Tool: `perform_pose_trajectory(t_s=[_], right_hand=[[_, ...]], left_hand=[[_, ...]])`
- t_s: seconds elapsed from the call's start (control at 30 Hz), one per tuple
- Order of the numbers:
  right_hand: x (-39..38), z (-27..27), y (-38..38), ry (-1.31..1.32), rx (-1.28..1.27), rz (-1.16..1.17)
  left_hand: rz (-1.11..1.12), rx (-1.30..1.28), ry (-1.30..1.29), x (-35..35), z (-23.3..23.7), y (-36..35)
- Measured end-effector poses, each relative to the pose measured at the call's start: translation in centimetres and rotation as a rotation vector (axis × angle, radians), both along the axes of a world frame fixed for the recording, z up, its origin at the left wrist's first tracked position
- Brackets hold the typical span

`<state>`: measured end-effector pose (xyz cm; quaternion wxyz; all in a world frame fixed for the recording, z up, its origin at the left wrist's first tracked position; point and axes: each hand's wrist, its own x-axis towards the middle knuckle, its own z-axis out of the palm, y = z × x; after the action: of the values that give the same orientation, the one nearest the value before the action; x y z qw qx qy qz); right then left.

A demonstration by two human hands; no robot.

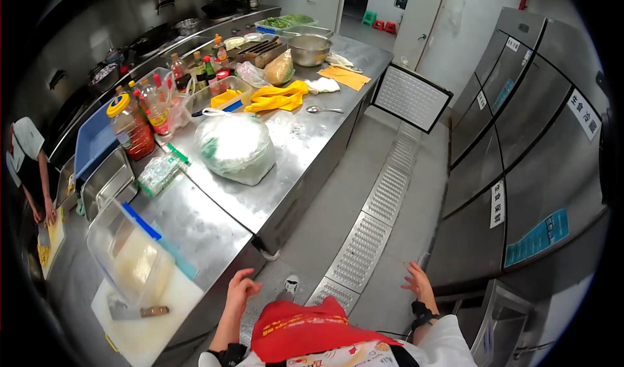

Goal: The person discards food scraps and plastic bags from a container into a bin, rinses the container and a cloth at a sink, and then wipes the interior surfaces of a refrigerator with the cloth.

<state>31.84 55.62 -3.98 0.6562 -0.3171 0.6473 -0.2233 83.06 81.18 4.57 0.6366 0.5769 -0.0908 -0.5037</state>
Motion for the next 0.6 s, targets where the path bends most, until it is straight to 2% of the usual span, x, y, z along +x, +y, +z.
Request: perform_pose_trajectory(t_s=[0.17,0.27,0.3,0.4,0.43,0.53,0.6], right_hand=[[-5.5,-2.8,0.1,0.034,0.161,-0.236],[-8.4,-5.1,0.9,0.072,0.227,-0.483],[-6.5,-3.6,0.9,0.149,0.144,-0.646],[-11.2,-7.9,-0.8,-0.095,0.133,-0.637],[-12.3,-9.4,-2.0,-0.005,0.152,-0.684],[-12.0,-8.8,-9.0,0.181,0.166,-0.627],[-12.0,-9.3,-15.4,0.196,0.227,-0.683]], left_hand=[[-0.294,-0.03,-0.019,4.2,2.0,-15.5],[-0.479,-0.014,-0.008,4.1,3.0,-23.6],[-0.534,-0.027,-0.016,4.2,3.3,-26.7],[-0.6,-0.059,0.056,3.2,3.4,-35.2],[-0.61,-0.071,0.052,2.8,3.0,-38.1],[-0.595,-0.038,0.094,1.0,3.3,-46.8],[-0.58,-0.03,0.115,0.0,3.3,-52.8]])
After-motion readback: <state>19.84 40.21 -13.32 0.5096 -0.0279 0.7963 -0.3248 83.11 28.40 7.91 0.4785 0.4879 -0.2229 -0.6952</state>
